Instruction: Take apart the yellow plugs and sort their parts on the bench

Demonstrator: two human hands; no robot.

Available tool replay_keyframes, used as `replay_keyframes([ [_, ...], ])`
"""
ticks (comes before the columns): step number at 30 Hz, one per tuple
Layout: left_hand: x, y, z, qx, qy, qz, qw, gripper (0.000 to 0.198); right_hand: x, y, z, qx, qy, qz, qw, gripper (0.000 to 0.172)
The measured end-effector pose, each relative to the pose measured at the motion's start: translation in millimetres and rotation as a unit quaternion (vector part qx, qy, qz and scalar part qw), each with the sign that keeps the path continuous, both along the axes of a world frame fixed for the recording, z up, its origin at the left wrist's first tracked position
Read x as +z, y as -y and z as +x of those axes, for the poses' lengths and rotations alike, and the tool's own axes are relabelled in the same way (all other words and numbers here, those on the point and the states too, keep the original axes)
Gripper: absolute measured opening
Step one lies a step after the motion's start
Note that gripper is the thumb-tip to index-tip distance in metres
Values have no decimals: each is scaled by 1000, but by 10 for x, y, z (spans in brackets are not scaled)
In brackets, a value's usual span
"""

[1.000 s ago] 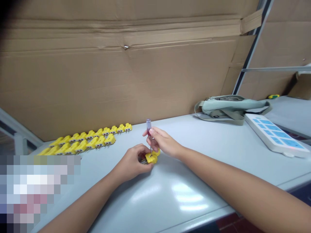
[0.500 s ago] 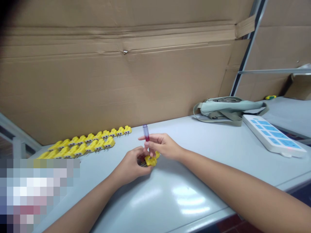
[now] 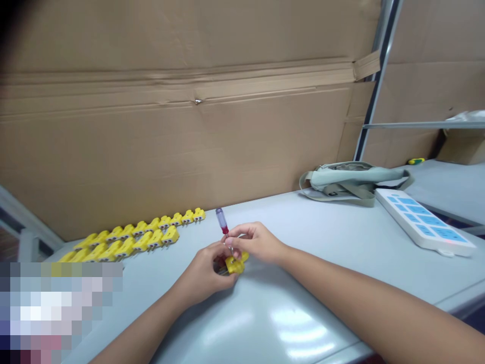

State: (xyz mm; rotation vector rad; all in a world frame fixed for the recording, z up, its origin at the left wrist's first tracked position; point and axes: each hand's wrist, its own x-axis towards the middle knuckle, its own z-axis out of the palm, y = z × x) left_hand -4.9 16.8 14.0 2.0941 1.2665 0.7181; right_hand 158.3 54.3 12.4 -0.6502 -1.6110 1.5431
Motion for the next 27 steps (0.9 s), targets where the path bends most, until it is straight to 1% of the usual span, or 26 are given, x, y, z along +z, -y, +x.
replay_keyframes([
  [4,-12,-6,-1,-2,17,-7,1000,17,-3,9,-12,22,8,17,1000,32],
  [6,-20,-6,-4,4,19,-7,1000,16,-7,11,-26,22,-2,18,1000,32],
  [8,-20,-2,-6,6,13,-2,1000,18,-15,8,-36,13,-14,8,1000,30],
  [12,-3,9,-7,9,-9,10,1000,23,-43,-10,-34,-6,-42,-24,999,32],
  [14,2,11,-7,12,-10,10,1000,23,-48,-15,-25,-7,-49,-39,998,34],
  [16,0,9,-7,9,-5,11,1000,22,-39,-17,-13,-8,-45,-46,998,31],
  [19,-8,3,-5,11,2,11,1000,18,-11,-18,3,-8,-1,-20,1000,23],
  [22,-7,4,-2,21,2,8,1000,15,1,-20,11,-6,36,25,999,29],
  [27,7,12,-2,13,-17,23,1000,14,-27,-10,4,-12,21,51,998,33],
])
